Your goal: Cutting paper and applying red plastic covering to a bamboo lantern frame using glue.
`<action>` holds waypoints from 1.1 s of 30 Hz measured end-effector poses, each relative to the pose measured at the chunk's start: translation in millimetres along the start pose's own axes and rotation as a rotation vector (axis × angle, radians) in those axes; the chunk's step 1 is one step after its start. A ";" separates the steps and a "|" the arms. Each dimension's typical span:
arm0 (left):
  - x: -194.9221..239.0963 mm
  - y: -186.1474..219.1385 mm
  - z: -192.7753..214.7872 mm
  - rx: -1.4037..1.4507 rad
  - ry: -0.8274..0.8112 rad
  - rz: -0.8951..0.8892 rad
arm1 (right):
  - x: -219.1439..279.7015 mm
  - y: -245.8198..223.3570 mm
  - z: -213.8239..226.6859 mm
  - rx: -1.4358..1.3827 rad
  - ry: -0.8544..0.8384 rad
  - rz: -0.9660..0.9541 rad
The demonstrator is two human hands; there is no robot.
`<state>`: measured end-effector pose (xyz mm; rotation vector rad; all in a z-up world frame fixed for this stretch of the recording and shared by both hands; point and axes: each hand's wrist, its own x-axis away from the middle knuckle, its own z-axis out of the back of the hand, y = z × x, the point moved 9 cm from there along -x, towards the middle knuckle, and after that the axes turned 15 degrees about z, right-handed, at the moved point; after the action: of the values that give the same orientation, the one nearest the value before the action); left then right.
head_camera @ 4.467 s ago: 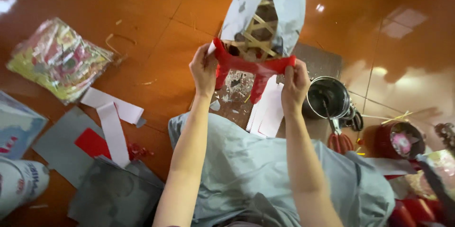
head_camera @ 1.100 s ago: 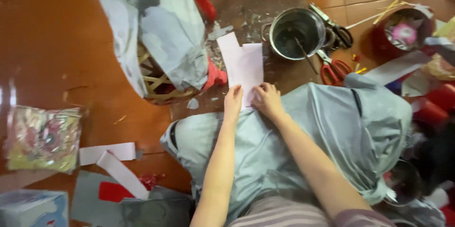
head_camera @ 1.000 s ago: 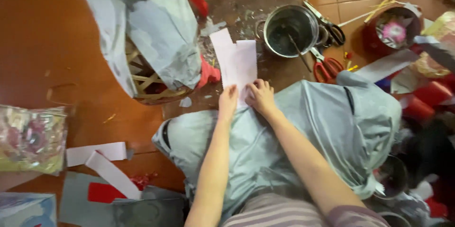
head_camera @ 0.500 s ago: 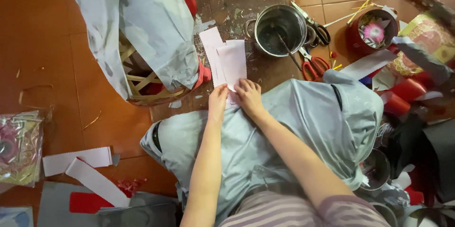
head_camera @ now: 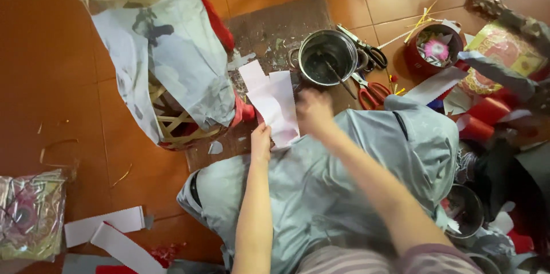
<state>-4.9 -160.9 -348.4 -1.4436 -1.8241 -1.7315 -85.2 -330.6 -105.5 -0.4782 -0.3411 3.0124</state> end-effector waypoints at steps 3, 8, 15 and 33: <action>26.0 30.7 -15.9 -0.046 0.023 -0.073 | 7.9 69.0 39.6 0.267 0.158 -0.148; 38.1 39.4 -22.7 -0.154 0.053 -0.142 | 37.0 121.3 37.5 0.136 -0.040 -0.351; 58.7 86.6 -45.0 -0.559 0.123 -0.581 | 73.6 69.9 28.6 -0.557 0.181 -0.533; -14.5 -2.2 -19.7 0.195 -0.137 -0.016 | 76.0 48.1 -29.5 -0.531 0.065 -0.375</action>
<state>-8.2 -184.2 -355.2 -1.5024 -2.0156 -1.4462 -149.8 -363.2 -166.5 -0.4748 -1.0986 2.5134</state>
